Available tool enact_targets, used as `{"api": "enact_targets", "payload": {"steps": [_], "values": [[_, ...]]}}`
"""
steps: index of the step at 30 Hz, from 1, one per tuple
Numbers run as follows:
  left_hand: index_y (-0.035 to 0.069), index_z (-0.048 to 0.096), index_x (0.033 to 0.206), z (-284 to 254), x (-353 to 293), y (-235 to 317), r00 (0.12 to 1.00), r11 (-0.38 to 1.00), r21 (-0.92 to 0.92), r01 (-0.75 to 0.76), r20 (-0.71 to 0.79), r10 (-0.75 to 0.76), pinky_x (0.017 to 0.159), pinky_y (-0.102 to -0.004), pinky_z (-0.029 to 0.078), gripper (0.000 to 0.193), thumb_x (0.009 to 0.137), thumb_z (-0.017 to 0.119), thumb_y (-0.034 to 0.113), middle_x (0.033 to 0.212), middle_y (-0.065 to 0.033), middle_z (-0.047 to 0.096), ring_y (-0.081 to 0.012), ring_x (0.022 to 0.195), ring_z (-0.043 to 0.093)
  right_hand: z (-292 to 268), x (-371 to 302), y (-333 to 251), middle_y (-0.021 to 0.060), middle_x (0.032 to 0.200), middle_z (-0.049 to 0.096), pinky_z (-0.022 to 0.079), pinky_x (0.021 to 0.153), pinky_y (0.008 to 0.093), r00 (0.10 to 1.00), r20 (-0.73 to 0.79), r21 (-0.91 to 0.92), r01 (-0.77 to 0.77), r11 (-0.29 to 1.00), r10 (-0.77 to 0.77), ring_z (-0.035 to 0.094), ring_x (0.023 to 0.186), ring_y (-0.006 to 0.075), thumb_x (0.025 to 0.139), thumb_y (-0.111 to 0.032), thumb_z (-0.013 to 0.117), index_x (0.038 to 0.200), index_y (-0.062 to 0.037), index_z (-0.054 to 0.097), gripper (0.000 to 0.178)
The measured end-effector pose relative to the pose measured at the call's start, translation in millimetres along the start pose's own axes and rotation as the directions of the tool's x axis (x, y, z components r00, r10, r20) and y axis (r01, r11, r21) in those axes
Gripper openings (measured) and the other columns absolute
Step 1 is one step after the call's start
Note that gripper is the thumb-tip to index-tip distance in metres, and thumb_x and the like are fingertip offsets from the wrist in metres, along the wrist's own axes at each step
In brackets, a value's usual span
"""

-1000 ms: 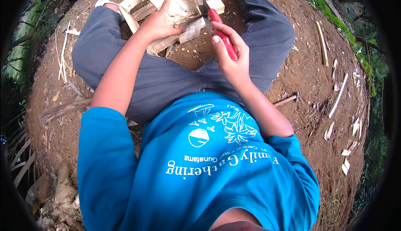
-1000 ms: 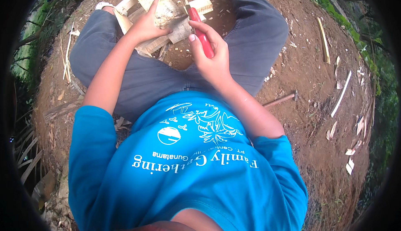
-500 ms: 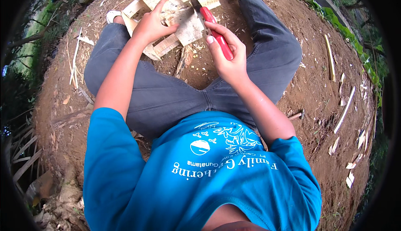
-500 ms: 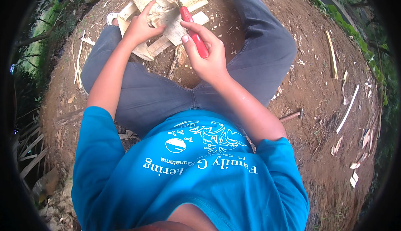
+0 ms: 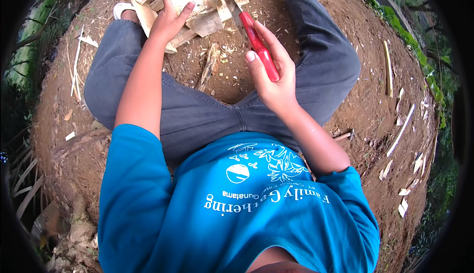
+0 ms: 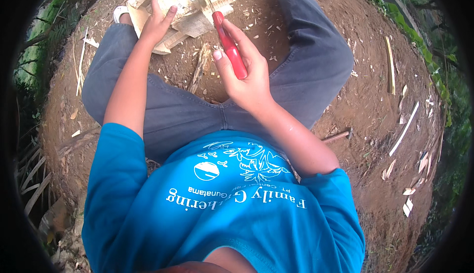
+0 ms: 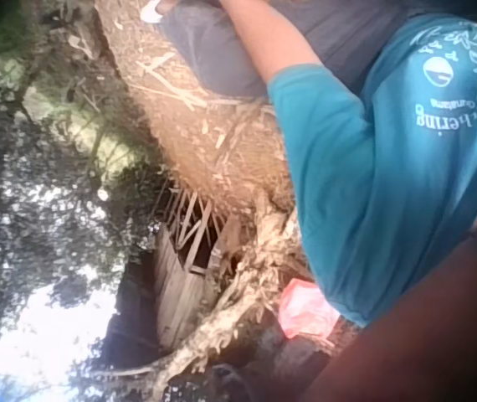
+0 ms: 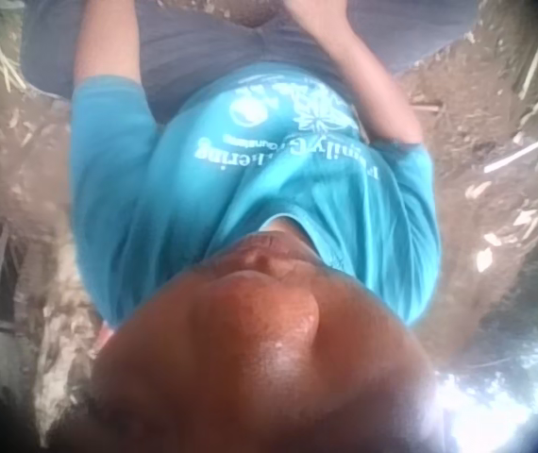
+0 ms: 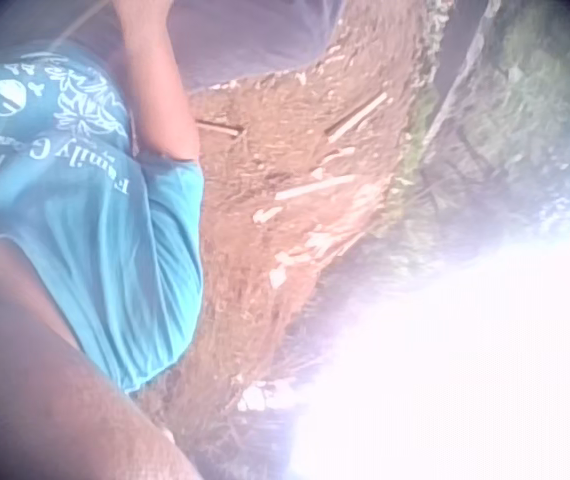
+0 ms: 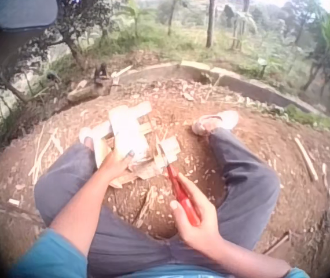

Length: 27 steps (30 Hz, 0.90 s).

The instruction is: The person uses a saw to cut a piece of wood and then uses a hammer and a chisel to shape the wood.

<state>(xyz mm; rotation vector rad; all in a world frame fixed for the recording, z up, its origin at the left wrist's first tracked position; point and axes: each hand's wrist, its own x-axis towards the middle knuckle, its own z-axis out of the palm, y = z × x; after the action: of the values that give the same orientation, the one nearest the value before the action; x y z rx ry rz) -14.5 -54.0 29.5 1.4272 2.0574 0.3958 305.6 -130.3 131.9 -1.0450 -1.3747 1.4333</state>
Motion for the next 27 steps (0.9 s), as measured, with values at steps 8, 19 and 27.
{"api": "enact_targets", "payload": {"steps": [8, 19, 27], "values": [[-0.018, 0.058, 0.130, 11.9, 90.3, -55.4, 0.906, 0.783, -0.581, 0.223, -0.173, -0.386, 0.106, -0.0383, 0.046, 0.089, 0.090, 0.070, 0.060, 0.131, -0.0245, 0.066, -0.0313, 0.125, 0.062, 1.9, -15.2, -16.4, 0.0143, 0.122, 0.071, 0.051, 0.088, 0.0267, 0.996, 0.005, 0.024, -0.093, 0.995, 0.093, 0.065, 0.100, 0.0100, 0.097, -0.010, 0.067, 0.151, 0.0066, 0.045, 0.060], [0.005, 0.061, 0.127, 32.5, 109.3, -12.6, 0.868, 0.790, -0.610, 0.059, -0.360, -0.343, 0.067, -0.0381, 0.058, 0.047, 0.091, 0.077, 0.030, 0.099, -0.0121, 0.074, -0.0229, 0.083, 0.072, 6.8, -15.6, 26.6, 0.0083, 0.097, 0.074, 0.051, 0.078, 0.0240, 0.999, -0.025, -0.074, -0.030, 0.997, 0.028, 0.062, 0.082, 0.0054, 0.095, -0.012, 0.068, 0.149, 0.0037, 0.050, 0.059], [0.002, 0.061, 0.126, 18.9, 99.0, -12.5, 0.879, 0.817, -0.573, 0.066, -0.354, -0.319, 0.071, -0.0381, 0.057, 0.050, 0.091, 0.076, 0.034, 0.102, -0.0137, 0.074, -0.0240, 0.087, 0.072, -12.2, -40.5, 26.3, 0.0135, 0.131, 0.061, 0.045, 0.098, 0.0266, 0.944, 0.225, 0.208, -0.287, 0.935, 0.240, 0.056, 0.109, 0.0094, 0.100, -0.014, 0.064, 0.157, 0.0041, 0.036, 0.067]]}}
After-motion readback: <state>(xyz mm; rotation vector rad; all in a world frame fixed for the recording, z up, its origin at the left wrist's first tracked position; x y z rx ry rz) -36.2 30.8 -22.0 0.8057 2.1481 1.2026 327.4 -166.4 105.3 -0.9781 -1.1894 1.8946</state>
